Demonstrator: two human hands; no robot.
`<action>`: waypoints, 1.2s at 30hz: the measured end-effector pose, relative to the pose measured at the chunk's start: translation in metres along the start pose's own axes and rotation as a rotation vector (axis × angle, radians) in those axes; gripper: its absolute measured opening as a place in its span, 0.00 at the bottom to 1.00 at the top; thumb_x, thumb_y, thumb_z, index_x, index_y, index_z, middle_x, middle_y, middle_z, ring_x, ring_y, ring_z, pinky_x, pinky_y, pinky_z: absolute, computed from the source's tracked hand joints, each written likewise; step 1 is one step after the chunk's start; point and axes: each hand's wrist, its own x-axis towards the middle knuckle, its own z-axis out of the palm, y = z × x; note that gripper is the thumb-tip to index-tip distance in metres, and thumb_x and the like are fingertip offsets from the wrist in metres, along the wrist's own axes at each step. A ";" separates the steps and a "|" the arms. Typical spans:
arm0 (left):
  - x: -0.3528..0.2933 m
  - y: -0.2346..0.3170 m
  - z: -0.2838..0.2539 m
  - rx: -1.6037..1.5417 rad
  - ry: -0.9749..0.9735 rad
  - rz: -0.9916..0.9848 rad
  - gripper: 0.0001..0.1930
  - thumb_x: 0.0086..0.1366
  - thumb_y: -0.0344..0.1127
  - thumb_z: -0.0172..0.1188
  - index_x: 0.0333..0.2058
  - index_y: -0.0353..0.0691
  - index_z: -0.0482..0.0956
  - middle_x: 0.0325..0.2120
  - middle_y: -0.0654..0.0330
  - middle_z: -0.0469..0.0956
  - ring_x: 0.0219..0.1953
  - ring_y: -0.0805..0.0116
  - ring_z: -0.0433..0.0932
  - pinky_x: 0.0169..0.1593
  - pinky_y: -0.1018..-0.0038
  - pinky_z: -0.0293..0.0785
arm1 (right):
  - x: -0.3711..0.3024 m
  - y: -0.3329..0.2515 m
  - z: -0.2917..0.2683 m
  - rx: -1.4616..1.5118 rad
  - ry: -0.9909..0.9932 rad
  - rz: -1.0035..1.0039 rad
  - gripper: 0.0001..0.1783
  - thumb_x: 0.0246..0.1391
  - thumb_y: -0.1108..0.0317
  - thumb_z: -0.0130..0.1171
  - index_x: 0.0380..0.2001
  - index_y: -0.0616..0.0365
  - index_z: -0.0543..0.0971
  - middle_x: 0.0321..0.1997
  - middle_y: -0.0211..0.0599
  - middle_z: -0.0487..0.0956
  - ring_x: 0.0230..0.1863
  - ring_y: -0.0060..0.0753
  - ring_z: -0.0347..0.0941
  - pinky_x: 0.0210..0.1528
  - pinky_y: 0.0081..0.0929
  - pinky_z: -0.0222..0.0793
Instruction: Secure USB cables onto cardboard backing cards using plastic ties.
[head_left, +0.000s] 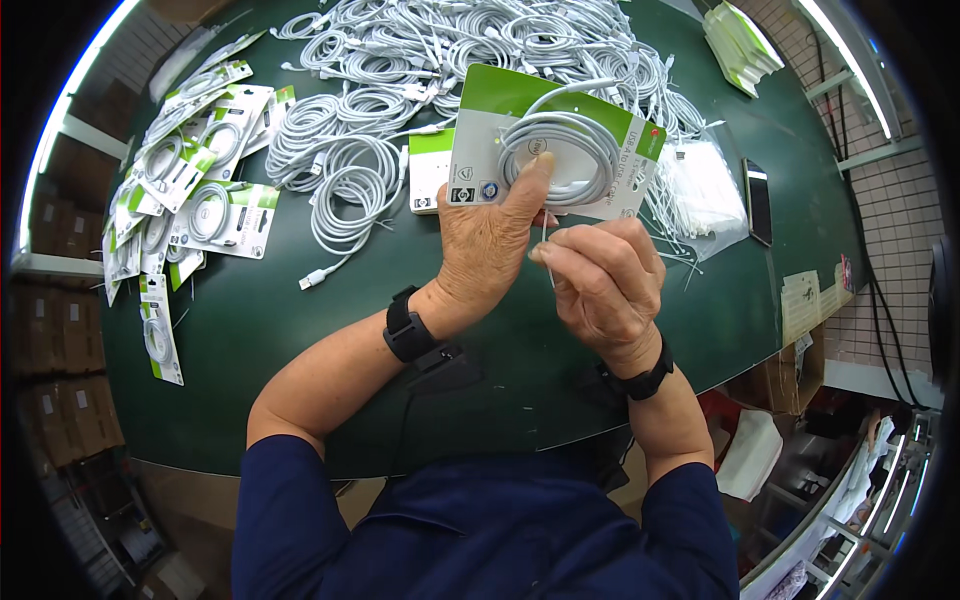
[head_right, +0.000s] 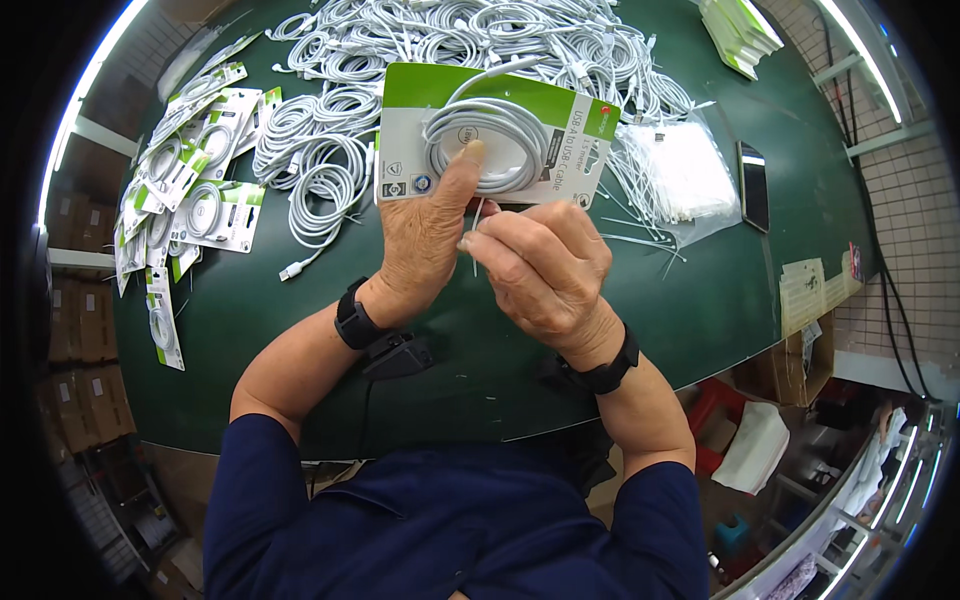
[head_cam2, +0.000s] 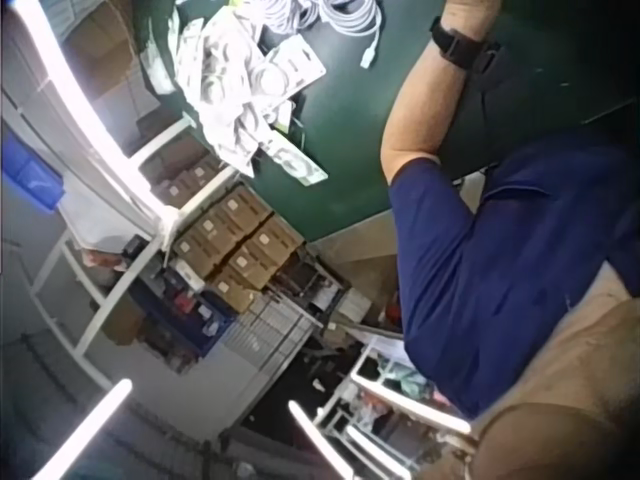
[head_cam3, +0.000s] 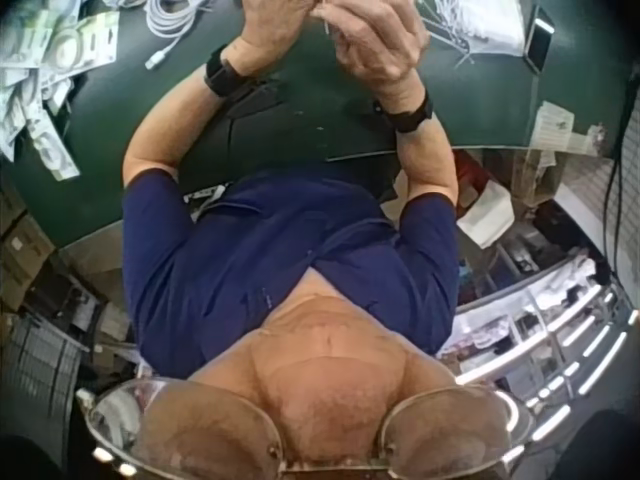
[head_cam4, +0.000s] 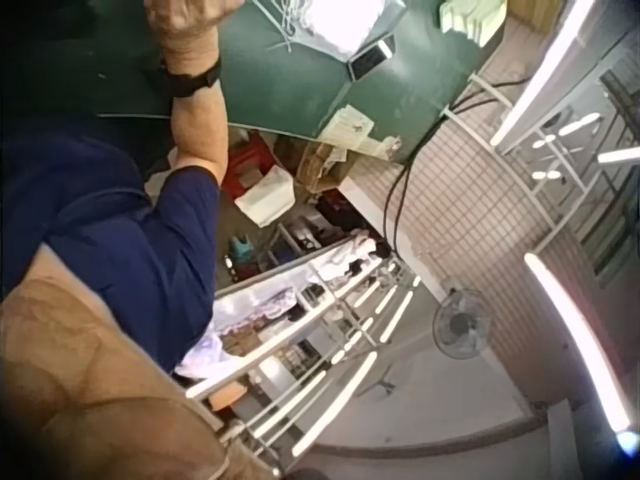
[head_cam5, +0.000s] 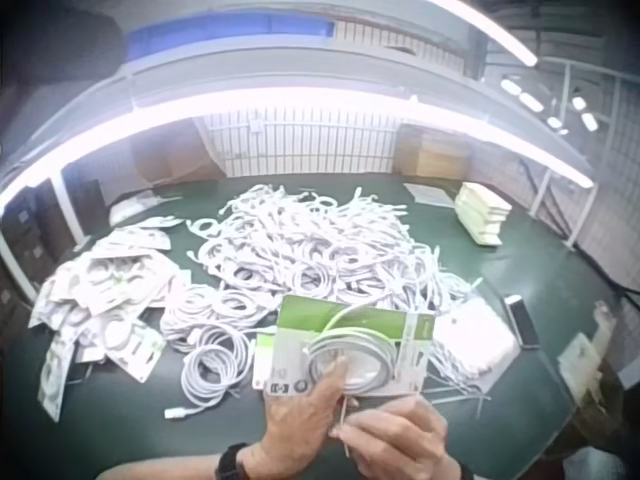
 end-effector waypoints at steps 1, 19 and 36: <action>0.000 0.002 0.001 -0.013 -0.003 -0.029 0.08 0.68 0.33 0.63 0.45 0.43 0.83 0.33 0.63 0.80 0.27 0.77 0.79 0.30 0.78 0.77 | -0.001 -0.002 0.001 0.051 0.007 0.009 0.13 0.46 0.79 0.71 0.36 0.56 0.83 0.39 0.33 0.81 0.32 0.35 0.75 0.32 0.28 0.72; 0.002 0.005 0.011 -0.143 0.068 -0.059 0.13 0.67 0.31 0.66 0.47 0.35 0.77 0.37 0.63 0.81 0.34 0.79 0.78 0.34 0.80 0.76 | -0.006 0.010 0.011 0.190 0.124 0.127 0.17 0.38 0.84 0.69 0.35 0.63 0.81 0.37 0.41 0.80 0.33 0.39 0.79 0.33 0.30 0.77; 0.004 0.000 0.008 -0.187 0.066 -0.085 0.14 0.67 0.31 0.67 0.48 0.35 0.76 0.39 0.63 0.80 0.37 0.79 0.78 0.37 0.80 0.77 | -0.009 0.003 0.009 0.341 0.085 0.143 0.14 0.51 0.84 0.68 0.40 0.61 0.79 0.40 0.43 0.81 0.37 0.40 0.81 0.39 0.31 0.79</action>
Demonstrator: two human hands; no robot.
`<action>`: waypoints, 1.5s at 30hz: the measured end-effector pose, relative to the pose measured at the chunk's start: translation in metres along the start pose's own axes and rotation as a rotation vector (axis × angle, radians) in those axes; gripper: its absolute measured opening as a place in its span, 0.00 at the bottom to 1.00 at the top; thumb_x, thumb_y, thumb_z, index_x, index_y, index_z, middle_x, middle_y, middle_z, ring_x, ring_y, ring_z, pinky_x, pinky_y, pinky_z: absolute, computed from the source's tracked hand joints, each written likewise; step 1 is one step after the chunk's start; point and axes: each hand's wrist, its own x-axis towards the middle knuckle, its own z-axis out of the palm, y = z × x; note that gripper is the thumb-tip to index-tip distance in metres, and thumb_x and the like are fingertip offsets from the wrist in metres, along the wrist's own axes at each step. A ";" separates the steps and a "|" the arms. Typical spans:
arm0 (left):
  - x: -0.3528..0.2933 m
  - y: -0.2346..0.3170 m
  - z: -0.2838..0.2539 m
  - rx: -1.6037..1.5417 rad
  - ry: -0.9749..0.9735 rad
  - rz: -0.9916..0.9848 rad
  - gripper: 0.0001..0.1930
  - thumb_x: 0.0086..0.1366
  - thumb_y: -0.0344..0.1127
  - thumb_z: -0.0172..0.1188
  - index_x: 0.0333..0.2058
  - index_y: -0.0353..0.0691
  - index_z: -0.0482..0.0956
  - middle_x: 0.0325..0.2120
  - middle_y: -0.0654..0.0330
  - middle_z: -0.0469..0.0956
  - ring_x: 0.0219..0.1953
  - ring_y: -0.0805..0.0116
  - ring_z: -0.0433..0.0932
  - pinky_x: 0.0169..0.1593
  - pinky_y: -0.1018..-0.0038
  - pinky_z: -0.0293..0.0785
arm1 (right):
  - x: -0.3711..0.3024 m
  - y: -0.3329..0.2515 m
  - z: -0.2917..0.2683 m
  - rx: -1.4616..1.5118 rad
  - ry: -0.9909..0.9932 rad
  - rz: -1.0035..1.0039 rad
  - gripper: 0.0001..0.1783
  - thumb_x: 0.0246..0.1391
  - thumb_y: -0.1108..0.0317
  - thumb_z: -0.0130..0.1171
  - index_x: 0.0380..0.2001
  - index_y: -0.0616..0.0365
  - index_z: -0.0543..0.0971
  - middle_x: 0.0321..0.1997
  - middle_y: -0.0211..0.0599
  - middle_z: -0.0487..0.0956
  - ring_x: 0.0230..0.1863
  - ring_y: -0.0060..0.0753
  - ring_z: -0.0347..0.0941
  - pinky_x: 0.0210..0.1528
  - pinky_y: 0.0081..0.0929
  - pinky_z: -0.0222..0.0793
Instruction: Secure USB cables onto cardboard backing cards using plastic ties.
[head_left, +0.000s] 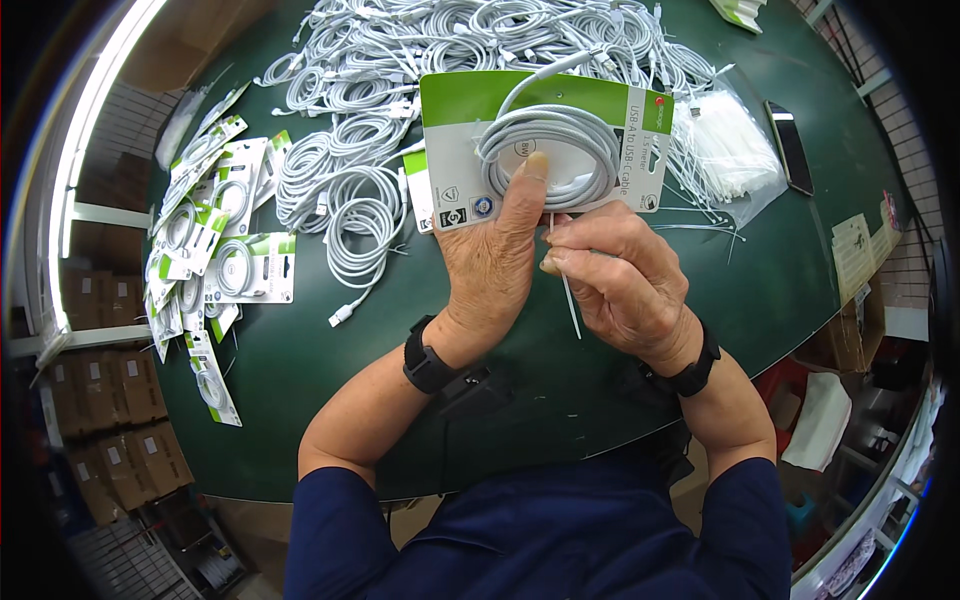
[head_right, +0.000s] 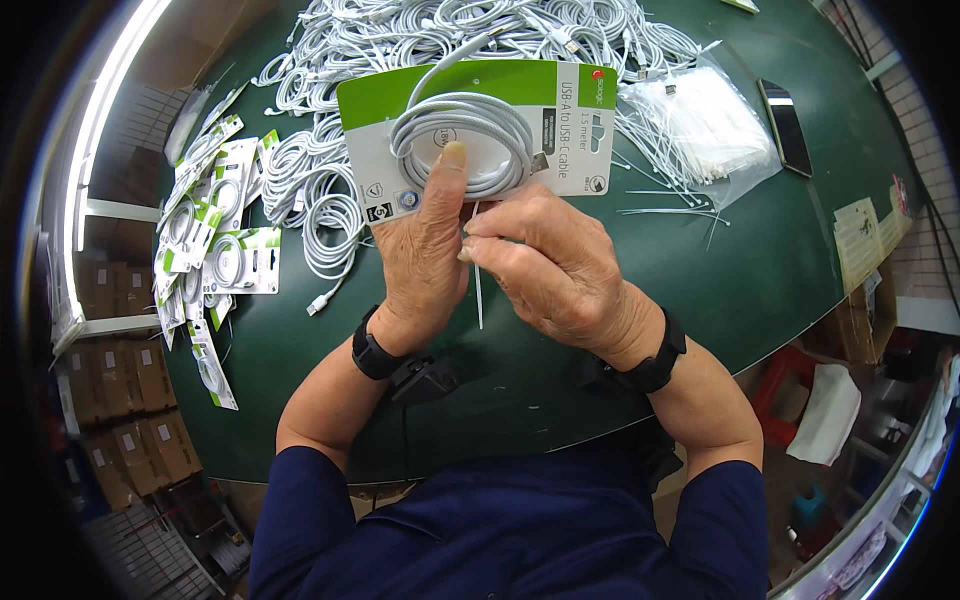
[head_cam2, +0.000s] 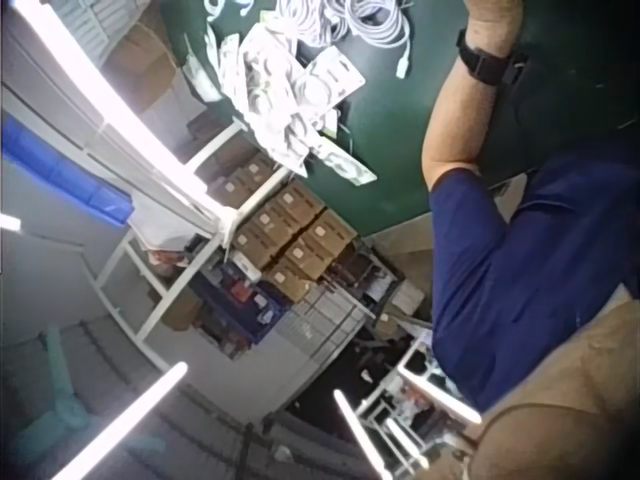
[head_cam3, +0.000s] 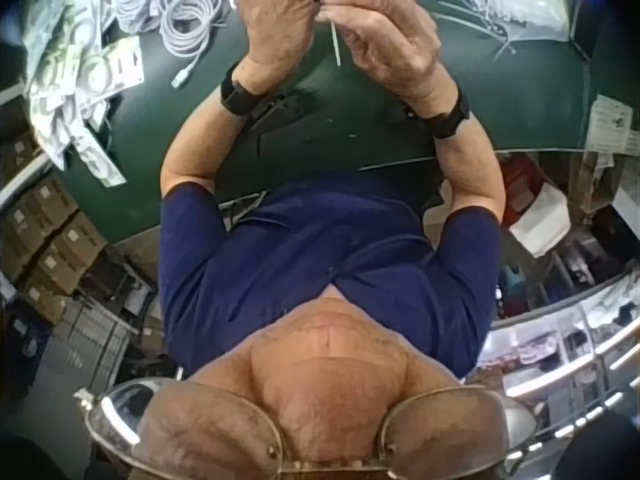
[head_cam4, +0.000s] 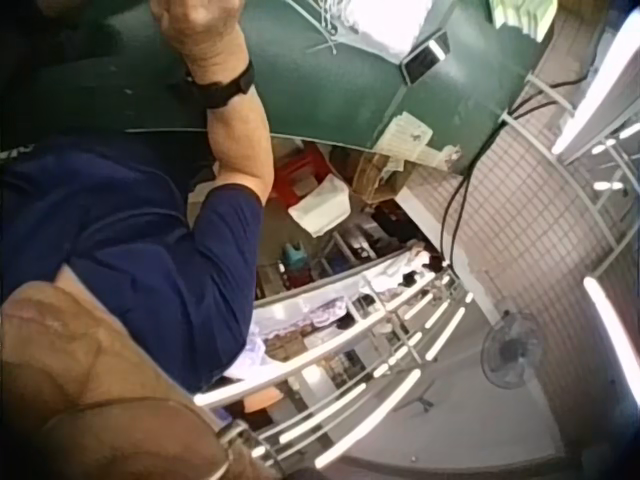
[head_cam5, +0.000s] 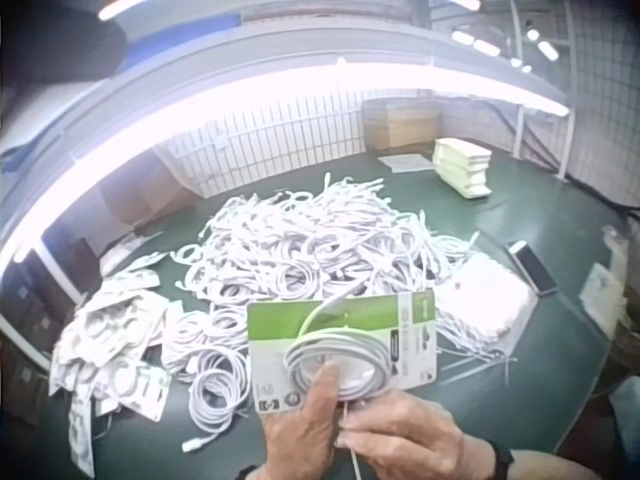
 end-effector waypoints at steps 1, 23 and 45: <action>0.000 0.001 0.001 0.008 -0.002 -0.002 0.14 0.67 0.31 0.67 0.48 0.35 0.76 0.38 0.63 0.80 0.37 0.79 0.78 0.37 0.80 0.77 | 0.000 0.000 0.000 0.007 0.002 -0.009 0.15 0.51 0.85 0.68 0.40 0.61 0.79 0.40 0.43 0.81 0.37 0.39 0.81 0.39 0.31 0.80; -0.013 -0.012 -0.001 0.093 -0.087 -0.032 0.10 0.68 0.30 0.64 0.45 0.34 0.80 0.36 0.60 0.82 0.29 0.75 0.81 0.26 0.79 0.80 | 0.004 0.003 -0.006 0.052 0.202 0.318 0.11 0.48 0.80 0.71 0.35 0.62 0.80 0.31 0.42 0.83 0.29 0.38 0.82 0.29 0.31 0.77; -0.005 -0.018 -0.004 0.095 -0.074 0.029 0.07 0.69 0.34 0.63 0.38 0.36 0.81 0.27 0.62 0.82 0.23 0.76 0.81 0.24 0.79 0.77 | 0.015 0.012 -0.017 -0.406 -0.064 -0.097 0.23 0.36 0.82 0.70 0.42 0.57 0.86 0.38 0.33 0.81 0.35 0.35 0.76 0.32 0.27 0.74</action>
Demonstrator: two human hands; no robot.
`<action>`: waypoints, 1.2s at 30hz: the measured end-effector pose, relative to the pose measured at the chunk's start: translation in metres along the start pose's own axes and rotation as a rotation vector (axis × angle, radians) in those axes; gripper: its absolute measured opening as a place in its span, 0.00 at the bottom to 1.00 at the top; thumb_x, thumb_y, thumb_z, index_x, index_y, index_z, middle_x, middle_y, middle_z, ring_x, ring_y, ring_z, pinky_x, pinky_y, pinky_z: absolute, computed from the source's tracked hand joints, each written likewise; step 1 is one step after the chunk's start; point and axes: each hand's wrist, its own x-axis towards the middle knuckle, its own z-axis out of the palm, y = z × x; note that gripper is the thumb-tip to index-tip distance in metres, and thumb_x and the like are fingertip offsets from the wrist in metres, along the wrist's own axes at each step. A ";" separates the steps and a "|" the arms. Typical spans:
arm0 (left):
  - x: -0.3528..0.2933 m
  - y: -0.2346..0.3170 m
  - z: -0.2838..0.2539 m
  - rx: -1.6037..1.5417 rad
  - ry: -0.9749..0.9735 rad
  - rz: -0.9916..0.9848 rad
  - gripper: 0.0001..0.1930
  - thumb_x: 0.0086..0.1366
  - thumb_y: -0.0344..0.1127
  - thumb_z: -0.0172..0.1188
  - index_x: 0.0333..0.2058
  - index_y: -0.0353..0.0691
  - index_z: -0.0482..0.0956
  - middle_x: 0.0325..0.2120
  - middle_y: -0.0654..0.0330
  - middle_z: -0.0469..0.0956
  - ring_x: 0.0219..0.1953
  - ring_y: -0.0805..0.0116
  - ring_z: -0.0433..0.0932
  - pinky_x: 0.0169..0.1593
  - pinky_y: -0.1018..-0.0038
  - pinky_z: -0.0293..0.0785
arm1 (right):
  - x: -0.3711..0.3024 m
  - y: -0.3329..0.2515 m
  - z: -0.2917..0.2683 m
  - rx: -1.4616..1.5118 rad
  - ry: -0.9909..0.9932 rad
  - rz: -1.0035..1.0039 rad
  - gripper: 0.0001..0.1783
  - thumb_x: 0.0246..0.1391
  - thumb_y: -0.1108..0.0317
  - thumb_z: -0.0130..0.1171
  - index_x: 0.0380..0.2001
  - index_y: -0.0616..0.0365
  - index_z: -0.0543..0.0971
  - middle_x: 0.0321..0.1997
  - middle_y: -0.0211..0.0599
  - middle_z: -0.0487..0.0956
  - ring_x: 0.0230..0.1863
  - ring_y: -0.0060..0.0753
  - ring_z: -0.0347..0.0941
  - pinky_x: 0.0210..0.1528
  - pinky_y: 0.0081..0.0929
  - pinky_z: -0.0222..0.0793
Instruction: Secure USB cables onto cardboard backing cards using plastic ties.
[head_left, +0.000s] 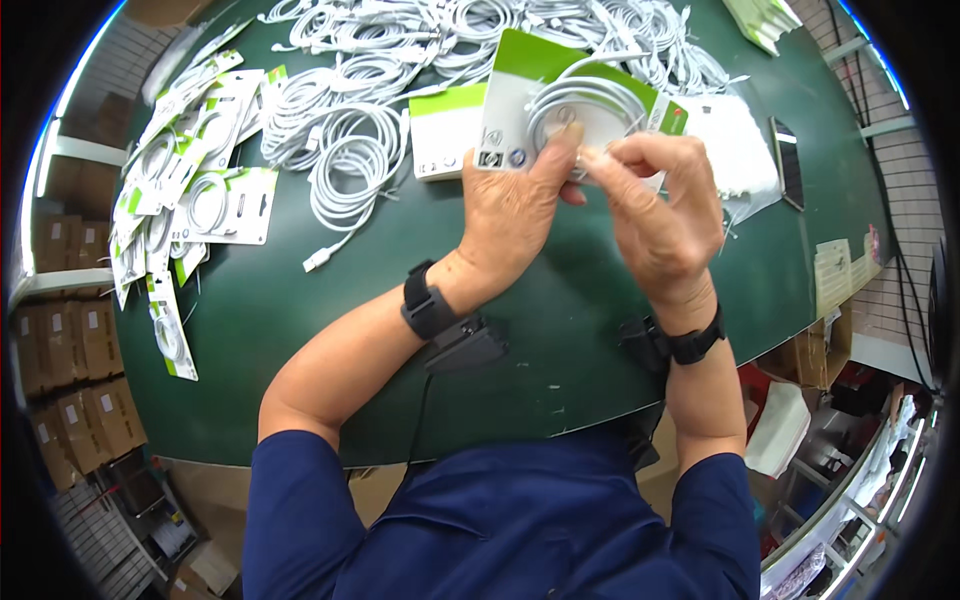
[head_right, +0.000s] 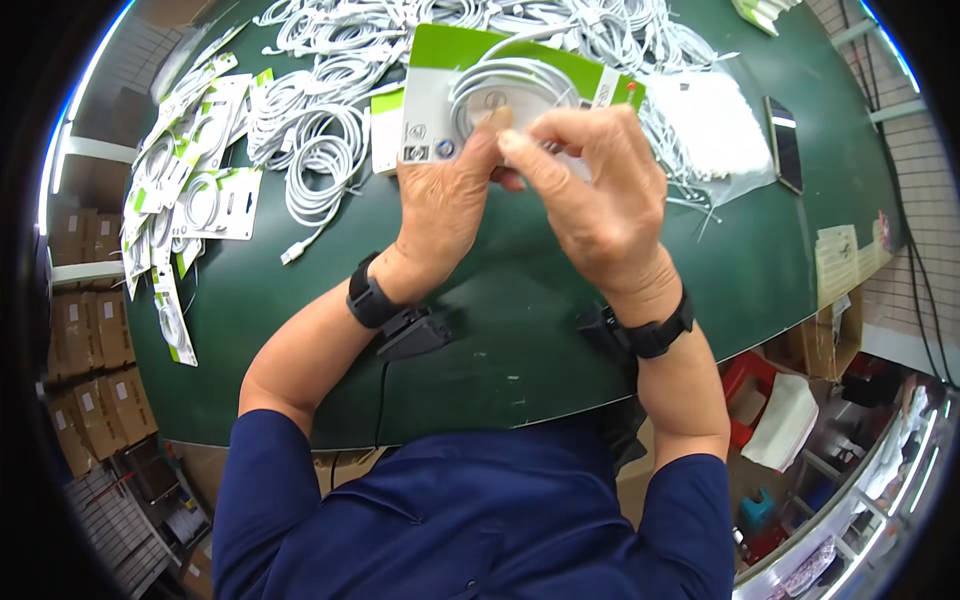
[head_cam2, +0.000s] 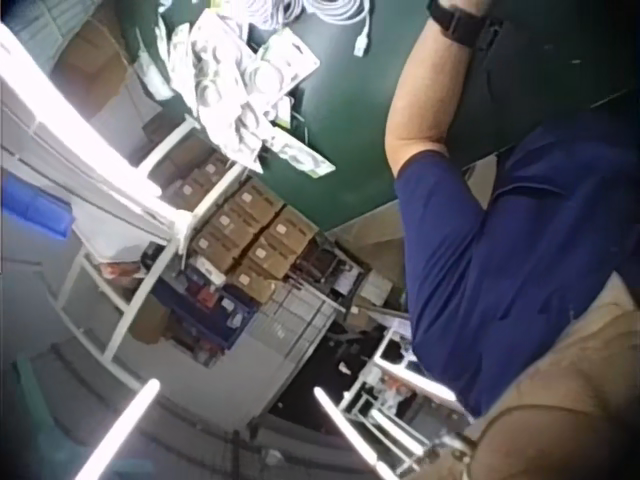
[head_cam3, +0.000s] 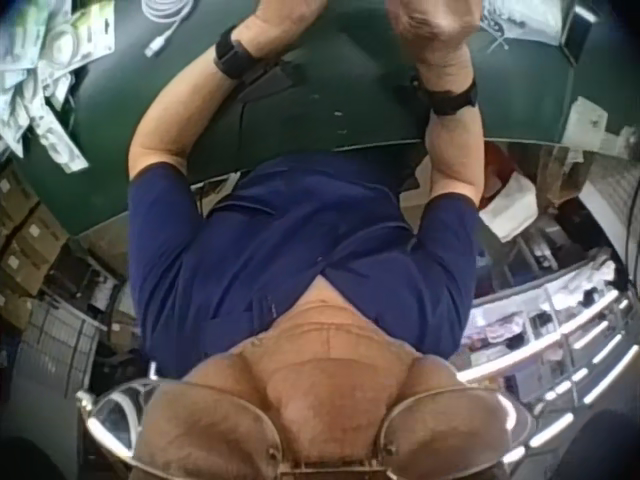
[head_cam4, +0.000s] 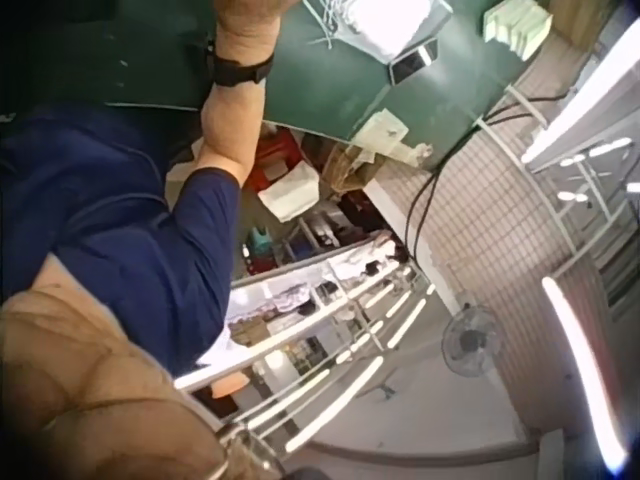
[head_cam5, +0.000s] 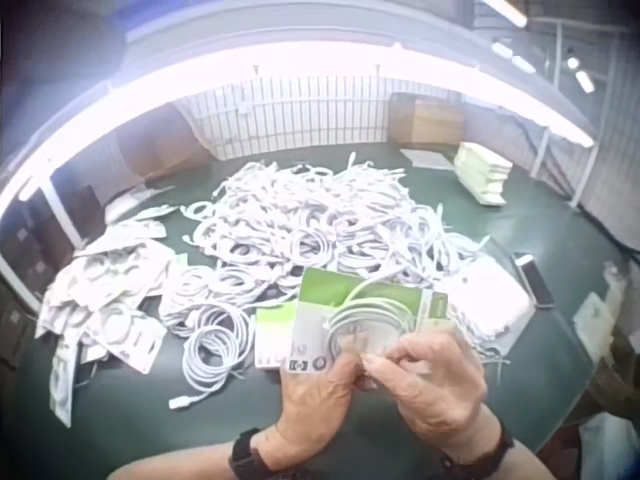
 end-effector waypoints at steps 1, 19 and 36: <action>-0.001 0.002 0.001 -0.011 -0.004 0.014 0.07 0.69 0.34 0.63 0.38 0.36 0.81 0.27 0.62 0.82 0.23 0.76 0.81 0.24 0.79 0.77 | 0.000 -0.002 -0.002 -0.011 0.000 -0.015 0.23 0.36 0.82 0.70 0.42 0.57 0.86 0.38 0.33 0.81 0.35 0.35 0.76 0.32 0.27 0.74; 0.007 -0.003 -0.007 0.092 -0.042 0.006 0.10 0.71 0.33 0.61 0.46 0.33 0.79 0.33 0.61 0.82 0.27 0.74 0.82 0.28 0.77 0.79 | 0.006 0.010 0.011 0.141 0.145 -0.067 0.11 0.46 0.83 0.71 0.35 0.61 0.86 0.34 0.40 0.84 0.33 0.34 0.80 0.34 0.25 0.76; -0.002 0.014 0.005 0.044 0.070 -0.067 0.11 0.67 0.29 0.65 0.46 0.32 0.77 0.34 0.61 0.81 0.27 0.76 0.80 0.25 0.78 0.78 | -0.010 0.000 0.001 0.163 0.214 0.024 0.13 0.46 0.83 0.71 0.35 0.56 0.84 0.33 0.39 0.84 0.29 0.36 0.76 0.29 0.26 0.70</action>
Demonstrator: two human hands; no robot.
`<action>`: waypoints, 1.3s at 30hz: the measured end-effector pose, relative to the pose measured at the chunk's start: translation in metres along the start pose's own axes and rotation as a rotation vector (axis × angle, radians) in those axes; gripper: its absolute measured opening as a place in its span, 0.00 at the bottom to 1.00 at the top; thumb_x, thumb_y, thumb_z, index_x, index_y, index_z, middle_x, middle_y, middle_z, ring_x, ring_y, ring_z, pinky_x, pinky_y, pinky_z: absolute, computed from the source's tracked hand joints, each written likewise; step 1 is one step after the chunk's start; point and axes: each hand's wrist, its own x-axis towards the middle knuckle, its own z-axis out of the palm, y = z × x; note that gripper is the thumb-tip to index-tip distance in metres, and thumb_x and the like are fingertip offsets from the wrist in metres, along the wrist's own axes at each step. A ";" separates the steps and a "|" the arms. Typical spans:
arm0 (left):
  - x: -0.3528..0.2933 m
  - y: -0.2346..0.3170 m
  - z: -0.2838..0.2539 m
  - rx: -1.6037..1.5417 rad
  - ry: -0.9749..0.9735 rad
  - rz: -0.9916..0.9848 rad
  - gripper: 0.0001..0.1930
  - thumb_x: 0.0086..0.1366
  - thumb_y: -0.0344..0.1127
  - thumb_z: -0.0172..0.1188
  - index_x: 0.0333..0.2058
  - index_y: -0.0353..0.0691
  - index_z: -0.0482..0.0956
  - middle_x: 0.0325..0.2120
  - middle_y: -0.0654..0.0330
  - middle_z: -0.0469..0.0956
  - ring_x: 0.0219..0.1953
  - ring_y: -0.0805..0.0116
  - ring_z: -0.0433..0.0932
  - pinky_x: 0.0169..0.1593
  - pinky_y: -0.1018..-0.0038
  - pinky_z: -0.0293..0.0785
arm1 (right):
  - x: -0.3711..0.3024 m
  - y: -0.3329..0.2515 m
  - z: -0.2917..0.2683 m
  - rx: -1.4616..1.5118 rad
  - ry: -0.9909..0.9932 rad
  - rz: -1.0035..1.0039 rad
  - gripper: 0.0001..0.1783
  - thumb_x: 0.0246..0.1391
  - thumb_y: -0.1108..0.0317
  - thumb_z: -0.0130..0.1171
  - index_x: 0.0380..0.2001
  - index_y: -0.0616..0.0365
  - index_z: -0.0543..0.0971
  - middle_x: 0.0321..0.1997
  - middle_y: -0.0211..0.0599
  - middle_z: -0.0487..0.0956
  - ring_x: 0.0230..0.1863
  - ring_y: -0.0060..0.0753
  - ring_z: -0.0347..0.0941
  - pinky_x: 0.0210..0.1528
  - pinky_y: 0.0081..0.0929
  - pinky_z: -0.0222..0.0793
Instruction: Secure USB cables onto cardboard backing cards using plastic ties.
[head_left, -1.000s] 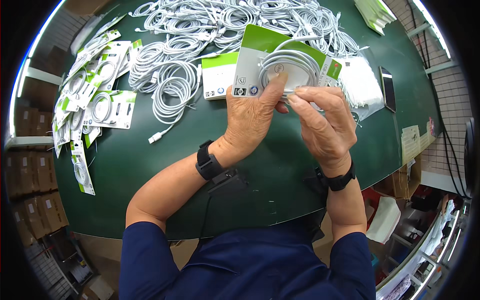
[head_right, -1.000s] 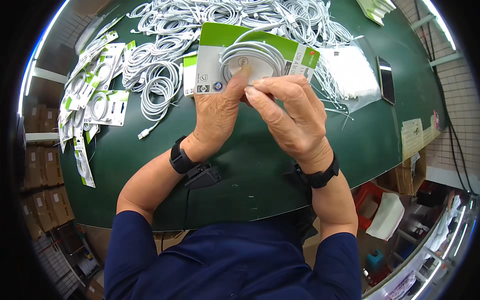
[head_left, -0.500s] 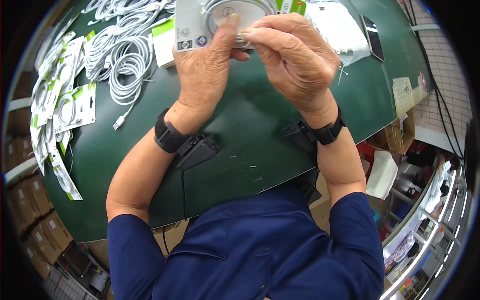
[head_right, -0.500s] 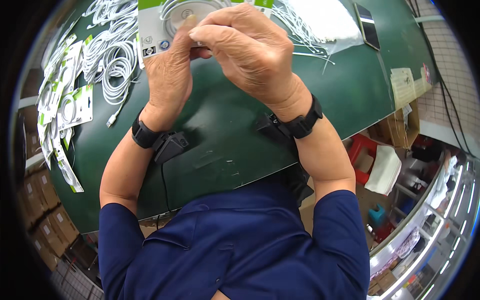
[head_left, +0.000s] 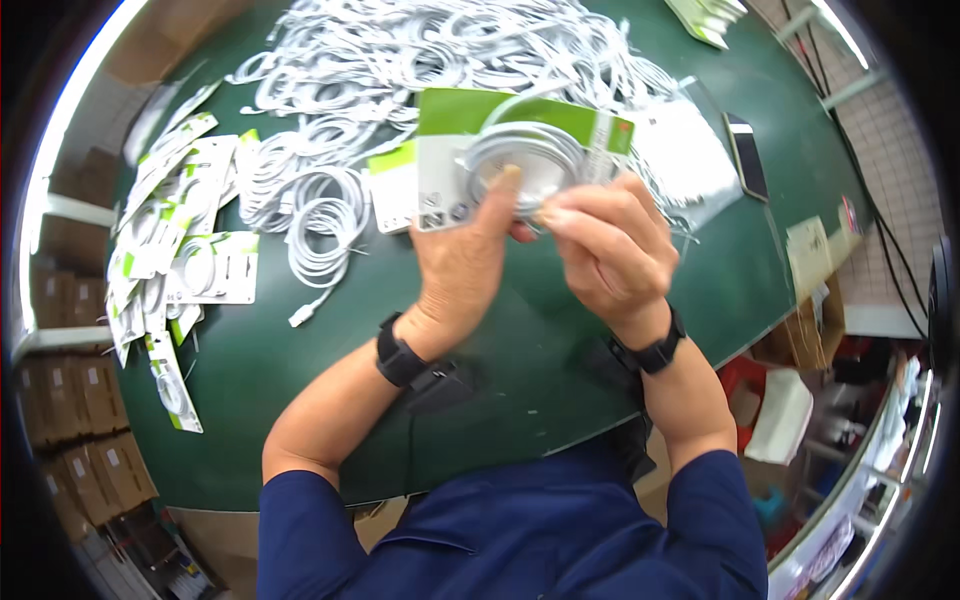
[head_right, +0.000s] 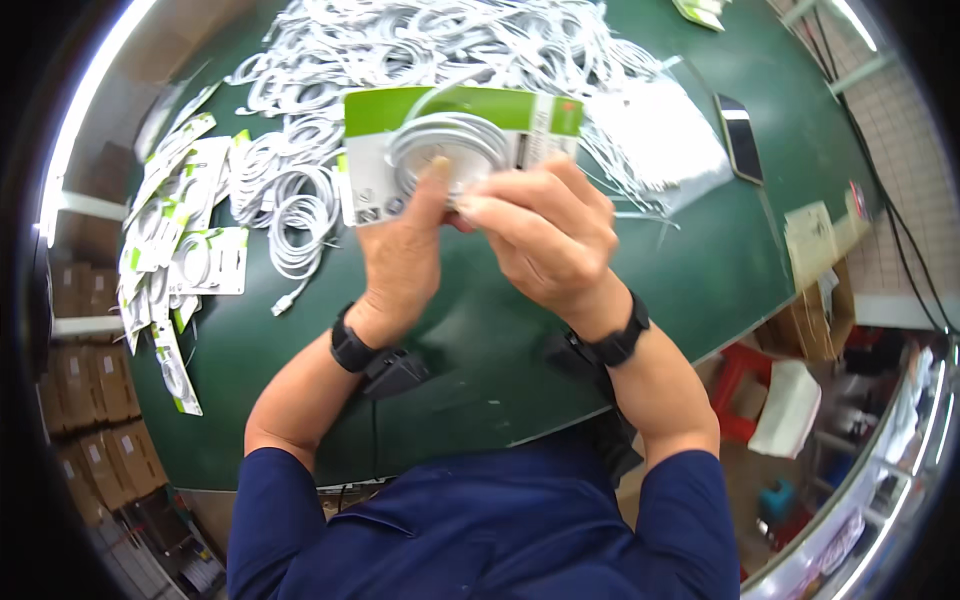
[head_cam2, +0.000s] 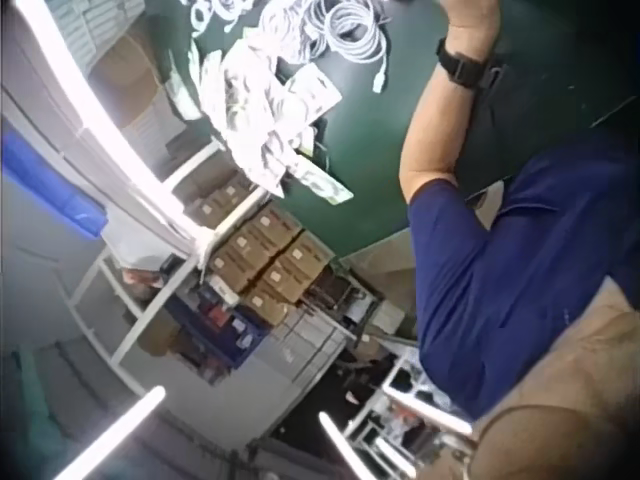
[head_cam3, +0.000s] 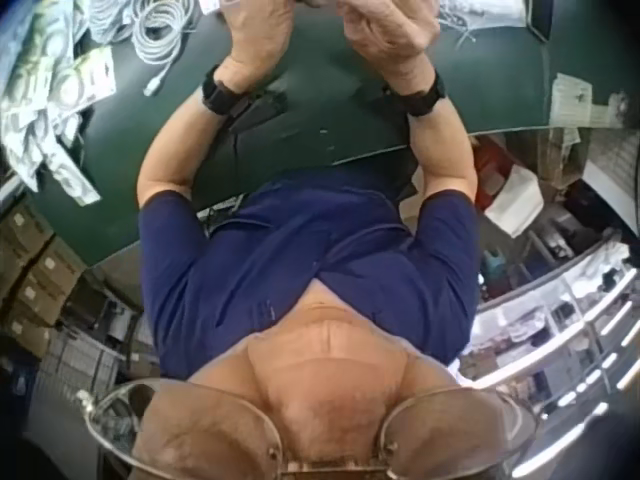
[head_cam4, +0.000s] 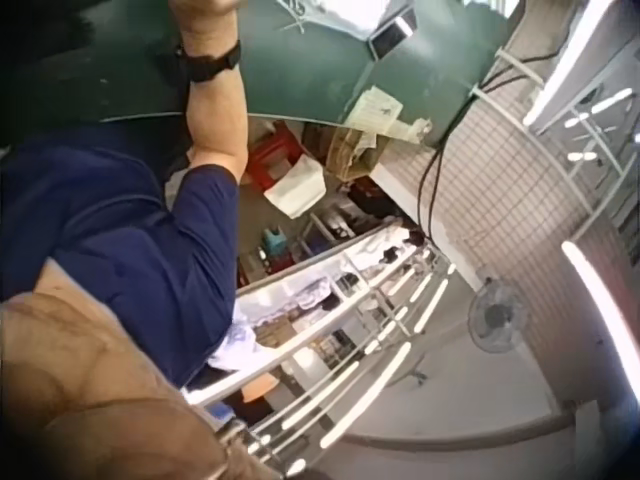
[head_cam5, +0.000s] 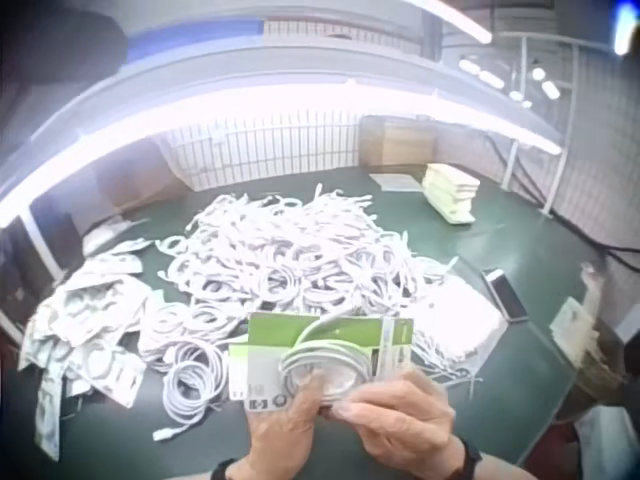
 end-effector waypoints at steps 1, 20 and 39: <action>-0.003 0.002 0.003 -0.051 -0.008 0.017 0.12 0.67 0.29 0.65 0.46 0.32 0.77 0.34 0.61 0.81 0.27 0.76 0.80 0.25 0.78 0.78 | 0.002 -0.003 -0.005 0.002 -0.029 0.008 0.13 0.47 0.82 0.71 0.36 0.56 0.84 0.35 0.39 0.84 0.29 0.35 0.76 0.29 0.26 0.69; -0.004 0.010 0.007 -0.176 0.017 0.040 0.13 0.65 0.28 0.67 0.46 0.33 0.77 0.34 0.61 0.82 0.28 0.77 0.80 0.25 0.78 0.78 | 0.003 -0.005 -0.007 -0.037 -0.086 0.032 0.22 0.37 0.80 0.77 0.40 0.50 0.87 0.38 0.28 0.83 0.29 0.29 0.74 0.27 0.23 0.69; -0.005 0.008 0.006 -0.130 0.022 0.056 0.10 0.64 0.29 0.68 0.43 0.34 0.80 0.31 0.63 0.82 0.25 0.79 0.79 0.26 0.81 0.75 | 0.001 -0.006 -0.003 -0.007 -0.094 0.030 0.21 0.39 0.80 0.74 0.40 0.51 0.86 0.36 0.30 0.84 0.26 0.28 0.73 0.25 0.22 0.67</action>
